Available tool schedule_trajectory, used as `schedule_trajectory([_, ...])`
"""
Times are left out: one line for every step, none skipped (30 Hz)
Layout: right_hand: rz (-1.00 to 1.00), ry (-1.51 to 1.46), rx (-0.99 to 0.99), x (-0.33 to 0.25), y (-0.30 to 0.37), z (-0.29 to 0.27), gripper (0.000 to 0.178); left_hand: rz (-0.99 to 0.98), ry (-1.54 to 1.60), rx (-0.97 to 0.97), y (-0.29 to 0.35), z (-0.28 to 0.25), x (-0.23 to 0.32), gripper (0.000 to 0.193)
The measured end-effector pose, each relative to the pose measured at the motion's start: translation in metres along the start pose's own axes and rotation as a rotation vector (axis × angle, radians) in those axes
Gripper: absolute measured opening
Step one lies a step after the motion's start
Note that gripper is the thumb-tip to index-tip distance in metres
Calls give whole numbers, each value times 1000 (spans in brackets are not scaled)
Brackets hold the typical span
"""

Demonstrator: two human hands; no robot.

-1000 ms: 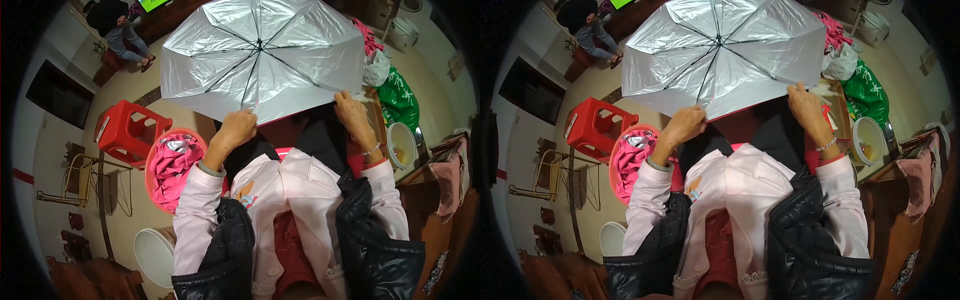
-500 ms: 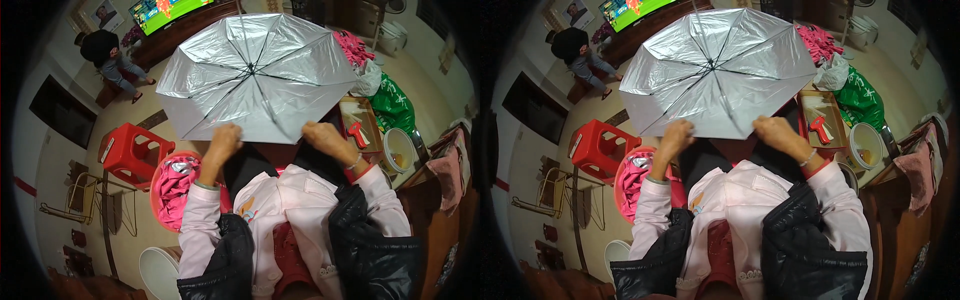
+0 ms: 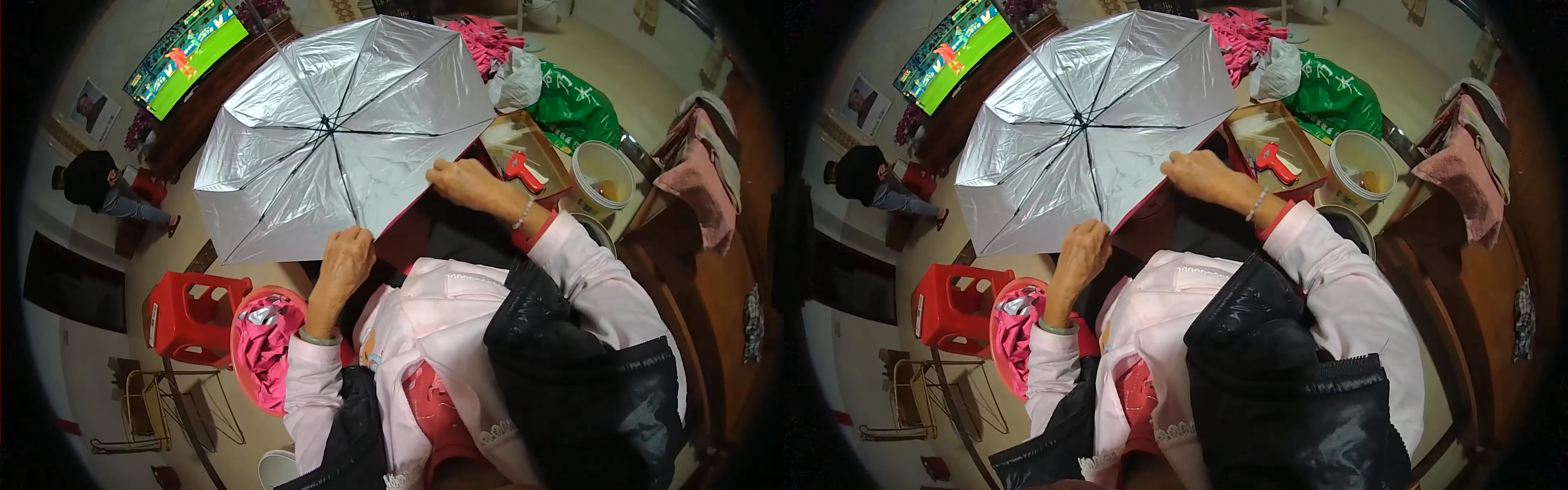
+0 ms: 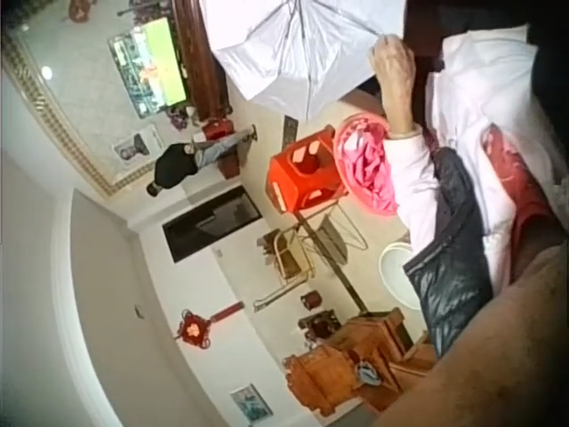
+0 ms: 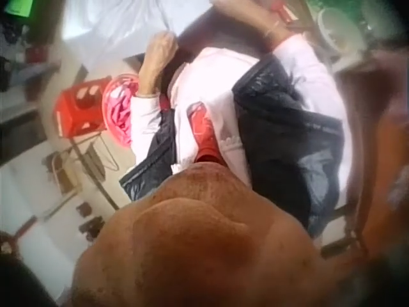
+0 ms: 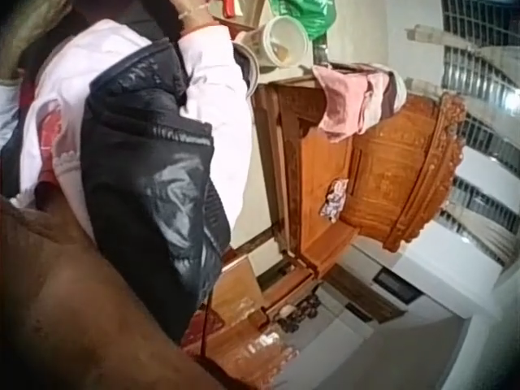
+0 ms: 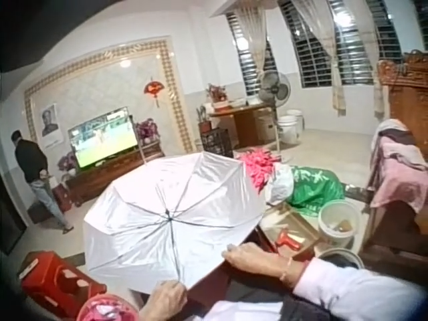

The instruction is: Assembling fabric covers onto umbrella frames and folding the finished product.

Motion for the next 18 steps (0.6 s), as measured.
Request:
schedule_trajectory([66, 11, -2, 7, 1, -6, 11, -53, -28, -16, 4, -2, -4, 7])
schedule_trajectory([93, 27, 49, 18, 2, -8, 10, -106, -55, -31, 8, -5, -10, 6])
schedule_trajectory([124, 44, 99, 30, 6, -11, 10, -131, -71, -48, 10, -10, -16, 7])
schedule_trajectory([190, 99, 131, 36, 7, -17, 10, -158, -122, -53, 17, -15, -24, 7])
schedule_trajectory([189, 100, 130, 43, 7, -20, 10, -185, -172, -58, 23, -20, -30, 7])
schedule_trajectory([235, 121, 166, 52, 8, -22, 10, -228, -208, -33, 27, -24, -36, 7])
schedule_trajectory([277, 143, 201, 57, 9, -25, 10, -229, -208, -33, 33, -25, -43, 7])
schedule_trajectory([262, 130, 231, 58, 11, -27, 10, -272, -318, -36, 41, -25, -52, 3])
schedule_trajectory([263, 129, 231, 59, 11, -24, 10, -314, -429, -40, 45, -28, -56, 2])
schedule_trajectory([212, 130, 157, 60, 10, -17, 8, -333, -505, -56, 48, -30, -59, 3])
schedule_trajectory([162, 130, 83, 60, 10, -13, 8, -333, -505, -58, 49, -30, -60, 3])
schedule_trajectory([95, 61, 50, 53, 9, -10, 7, -330, -458, -49, 48, -33, -58, 8])
schedule_trajectory([30, -8, 17, 40, 7, -8, 7, -326, -410, -41, 46, -36, -55, 13])
schedule_trajectory([27, -58, -35, 28, 5, -7, 7, -330, -410, -44, 42, -36, -51, 13])
schedule_trajectory([-51, -99, -49, 13, 2, -6, 5, -269, -297, -23, 35, -34, -43, 18])
schedule_trajectory([-122, -137, -62, -1, 0, -5, 7, -200, -182, -1, 26, -31, -34, 23])
schedule_trajectory([-150, -212, -80, -15, -1, -3, 9, -169, -115, 53, 17, -29, -20, 34])
schedule_trajectory([-193, -180, -133, -30, -3, -3, 11, -173, -116, 53, 18, -29, -21, 34])
Point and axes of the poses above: each hand's wrist, its own y-axis away from the middle knuckle, its own z-axis out of the palm, x = y × z, the point moved 2 cm from there along -y, towards the middle knuckle, and after that the axes turned 8 degrees about z, right-handed, at the moved point
